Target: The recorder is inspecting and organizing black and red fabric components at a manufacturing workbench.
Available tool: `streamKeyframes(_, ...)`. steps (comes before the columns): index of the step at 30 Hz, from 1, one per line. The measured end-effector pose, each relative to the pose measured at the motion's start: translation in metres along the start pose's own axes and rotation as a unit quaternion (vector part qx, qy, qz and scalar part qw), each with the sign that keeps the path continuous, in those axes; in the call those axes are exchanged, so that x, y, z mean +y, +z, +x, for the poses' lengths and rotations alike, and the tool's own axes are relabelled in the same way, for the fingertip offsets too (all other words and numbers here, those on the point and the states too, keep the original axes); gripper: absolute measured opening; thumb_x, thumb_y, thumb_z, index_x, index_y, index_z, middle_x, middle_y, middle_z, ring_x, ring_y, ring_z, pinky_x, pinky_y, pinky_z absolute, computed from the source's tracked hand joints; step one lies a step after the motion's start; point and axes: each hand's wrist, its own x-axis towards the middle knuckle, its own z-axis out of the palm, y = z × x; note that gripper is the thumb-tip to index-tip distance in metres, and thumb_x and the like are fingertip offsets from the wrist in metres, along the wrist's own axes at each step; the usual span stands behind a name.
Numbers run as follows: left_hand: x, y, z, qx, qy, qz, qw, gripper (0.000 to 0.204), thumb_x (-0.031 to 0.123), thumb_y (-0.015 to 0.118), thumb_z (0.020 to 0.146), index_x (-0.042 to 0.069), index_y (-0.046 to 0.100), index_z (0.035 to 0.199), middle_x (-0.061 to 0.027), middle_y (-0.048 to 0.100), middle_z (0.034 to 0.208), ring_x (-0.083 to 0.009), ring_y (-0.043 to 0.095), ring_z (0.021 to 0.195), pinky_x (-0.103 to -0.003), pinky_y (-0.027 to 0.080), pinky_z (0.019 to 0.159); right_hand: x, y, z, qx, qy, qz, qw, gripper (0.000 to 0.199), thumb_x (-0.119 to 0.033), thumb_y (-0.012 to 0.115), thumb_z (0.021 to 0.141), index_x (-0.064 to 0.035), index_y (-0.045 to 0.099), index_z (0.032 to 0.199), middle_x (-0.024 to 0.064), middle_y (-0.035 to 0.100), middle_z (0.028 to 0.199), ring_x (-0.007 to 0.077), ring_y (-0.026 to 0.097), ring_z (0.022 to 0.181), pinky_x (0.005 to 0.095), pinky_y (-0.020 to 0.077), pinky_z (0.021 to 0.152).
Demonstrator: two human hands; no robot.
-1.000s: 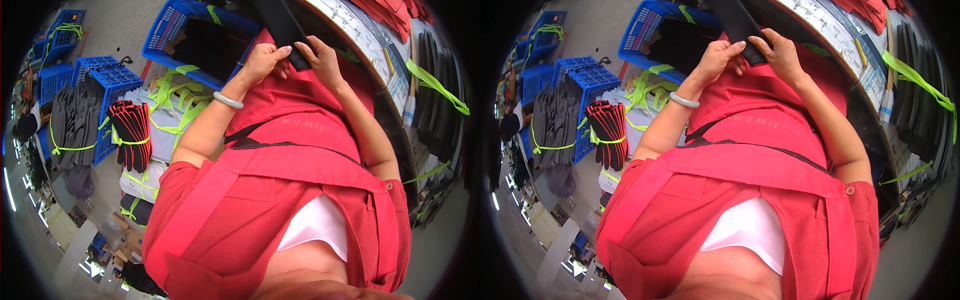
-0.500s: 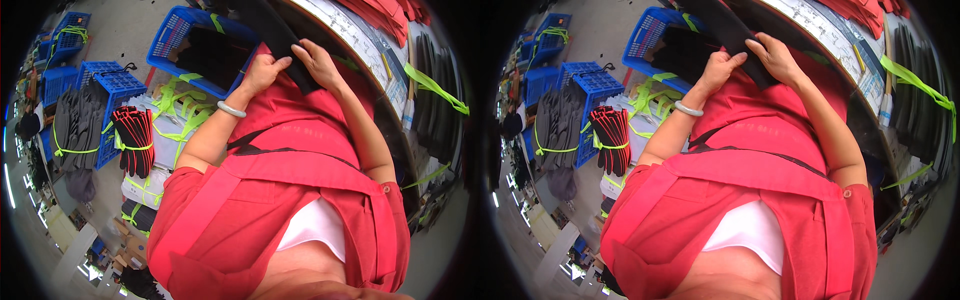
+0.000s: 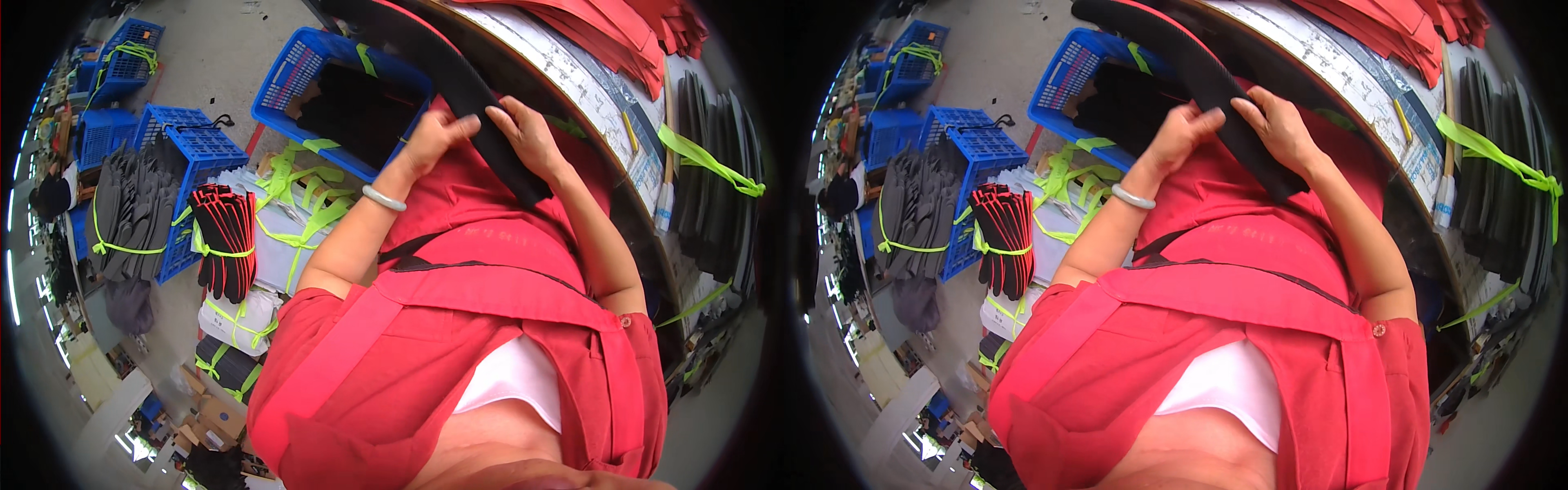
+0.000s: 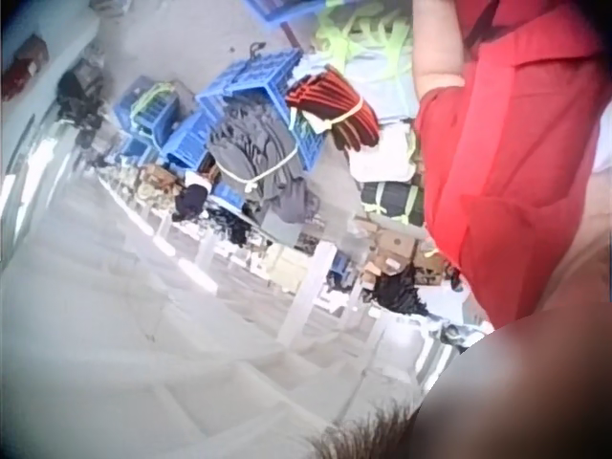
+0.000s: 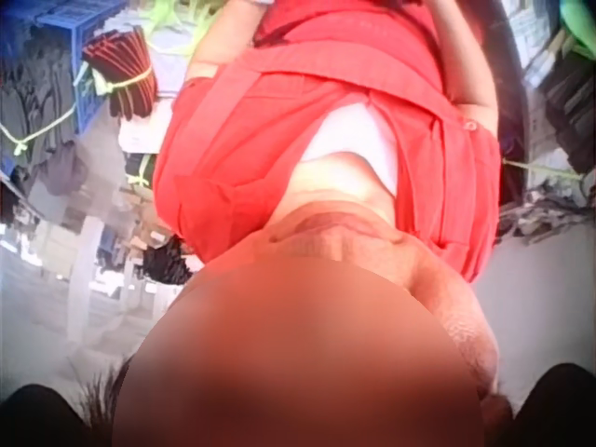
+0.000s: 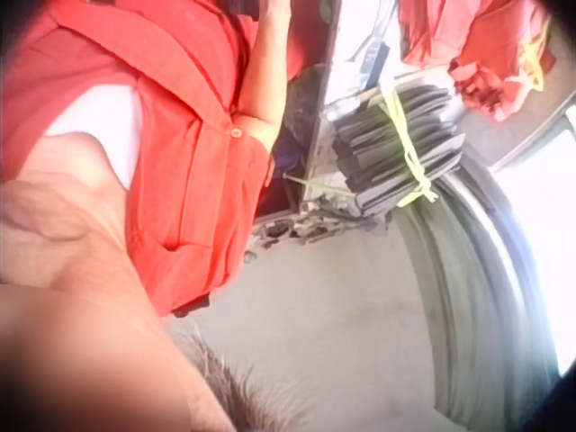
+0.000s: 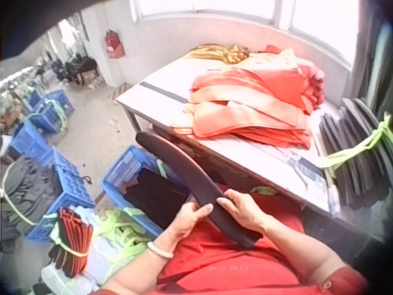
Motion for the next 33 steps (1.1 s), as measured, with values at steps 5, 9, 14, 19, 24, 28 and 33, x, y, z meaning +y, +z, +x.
streamKeyframes(5, 0.051, -0.017, 0.025, 0.120, 0.058, -0.234, 0.963, 0.011, 0.008, 0.075, 0.081, 0.004, 0.067, 0.087, -0.0052, 0.067, 0.083, -0.0180, 0.066, 0.074, -0.029, 0.054, 0.071, -0.033, -0.002, -0.021, -0.100, -0.002, -0.064, 0.993, 0.035, -0.033, 0.056, 0.095, 0.0012, 0.055, 0.094, 0.0242, 0.059, 0.075, 0.0381, 0.061, 0.071, 0.0411, 0.0450, 0.063)
streamKeyframes(9, 0.053, -0.008, 0.029, 0.151, 0.135, -0.153, 0.967, 0.011, 0.007, 0.075, 0.081, 0.005, 0.067, 0.088, -0.0049, 0.067, 0.082, -0.0169, 0.065, 0.075, -0.028, 0.053, 0.071, -0.034, -0.007, -0.024, -0.081, -0.013, -0.069, 0.994, 0.033, -0.032, 0.056, 0.095, 0.0012, 0.054, 0.096, 0.0245, 0.059, 0.075, 0.0399, 0.061, 0.071, 0.0414, 0.0452, 0.062)
streamKeyframes(14, 0.064, -0.027, 0.034, 0.124, 0.061, -0.287, 0.948, 0.012, 0.010, 0.075, 0.081, 0.004, 0.068, 0.087, -0.0039, 0.067, 0.084, -0.0153, 0.064, 0.077, -0.028, 0.053, 0.074, -0.032, -0.015, -0.031, -0.099, 0.006, -0.064, 0.993, 0.032, -0.030, 0.057, 0.095, 0.0011, 0.053, 0.097, 0.0248, 0.059, 0.076, 0.0408, 0.059, 0.071, 0.0408, 0.0451, 0.064)
streamKeyframes(19, 0.065, -0.024, 0.032, 0.118, 0.092, -0.245, 0.958, 0.016, 0.009, 0.074, 0.082, 0.002, 0.068, 0.095, -0.0069, 0.068, 0.093, -0.0170, 0.065, 0.083, -0.030, 0.053, 0.078, -0.031, -0.019, -0.032, -0.097, 0.013, -0.073, 0.993, 0.031, -0.030, 0.058, 0.095, 0.0015, 0.054, 0.097, 0.0248, 0.058, 0.078, 0.0401, 0.058, 0.072, 0.0400, 0.0452, 0.065)
streamKeyframes(24, 0.058, -0.017, 0.024, 0.079, 0.140, -0.192, 0.968, 0.021, 0.001, 0.074, 0.080, 0.003, 0.066, 0.098, -0.0033, 0.067, 0.094, -0.0161, 0.063, 0.091, -0.030, 0.051, 0.086, 0.006, -0.042, -0.026, -0.089, -0.030, -0.101, 0.990, 0.031, -0.030, 0.059, 0.094, -0.0016, 0.059, 0.106, 0.0195, 0.063, 0.087, 0.0326, 0.063, 0.082, 0.0363, 0.0483, 0.075)
streamKeyframes(28, 0.017, 0.049, 0.015, 0.100, 0.139, -0.154, 0.973, 0.024, 0.000, 0.072, 0.082, 0.007, 0.064, 0.103, -0.0002, 0.064, 0.099, -0.0114, 0.060, 0.093, -0.026, 0.048, 0.088, -0.012, -0.014, 0.001, 0.069, -0.082, -0.032, 0.994, 0.025, -0.025, 0.058, 0.094, -0.0009, 0.060, 0.101, 0.0164, 0.059, 0.075, 0.0208, 0.060, 0.069, 0.0334, 0.0474, 0.067)
streamKeyframes(33, 0.030, 0.037, 0.003, 0.028, 0.132, -0.092, 0.987, 0.020, -0.004, 0.069, 0.080, 0.002, 0.066, 0.099, -0.0018, 0.065, 0.092, -0.0125, 0.063, 0.082, -0.025, 0.052, 0.075, -0.004, -0.030, 0.003, 0.042, -0.005, -0.019, 0.999, 0.024, -0.024, 0.059, 0.093, -0.0004, 0.061, 0.088, 0.0129, 0.052, 0.063, 0.0149, 0.049, 0.058, 0.0312, 0.0436, 0.059)
